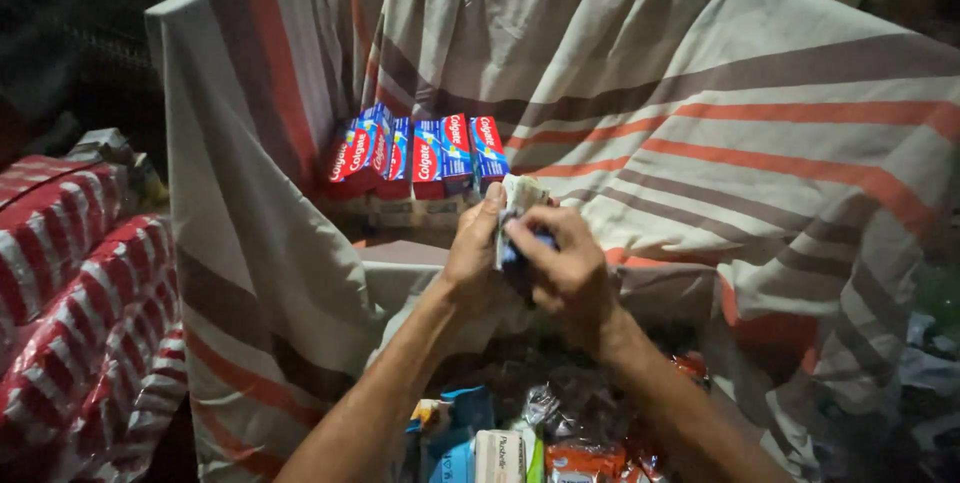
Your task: The person is cleaning toothpaste boxes and small packets using a cloth and organizing them in a bin.
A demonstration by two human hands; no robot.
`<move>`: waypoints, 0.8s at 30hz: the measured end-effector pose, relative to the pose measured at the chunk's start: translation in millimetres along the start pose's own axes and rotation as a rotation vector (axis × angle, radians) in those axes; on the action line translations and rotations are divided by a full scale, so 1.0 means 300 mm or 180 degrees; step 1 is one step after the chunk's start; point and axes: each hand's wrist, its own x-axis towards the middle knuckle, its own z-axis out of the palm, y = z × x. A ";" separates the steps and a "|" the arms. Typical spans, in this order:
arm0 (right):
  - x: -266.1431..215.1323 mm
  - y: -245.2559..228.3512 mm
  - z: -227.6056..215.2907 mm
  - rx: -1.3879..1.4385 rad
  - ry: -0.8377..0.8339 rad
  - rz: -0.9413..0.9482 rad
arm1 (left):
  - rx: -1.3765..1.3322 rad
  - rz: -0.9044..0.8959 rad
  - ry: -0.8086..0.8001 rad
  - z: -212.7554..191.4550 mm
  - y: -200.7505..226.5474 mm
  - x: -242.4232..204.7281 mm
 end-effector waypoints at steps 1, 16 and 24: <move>0.008 0.021 -0.004 -0.0005 0.0003 0.0012 | 0.0005 -0.0012 -0.0004 0.017 0.023 -0.021; 0.085 -0.001 -0.044 0.0317 0.0134 0.0612 | -0.0063 0.0232 0.0450 0.068 0.057 -0.006; 0.122 -0.022 -0.058 0.0081 0.0247 0.0655 | 0.0592 0.0270 0.0220 -0.038 -0.066 0.088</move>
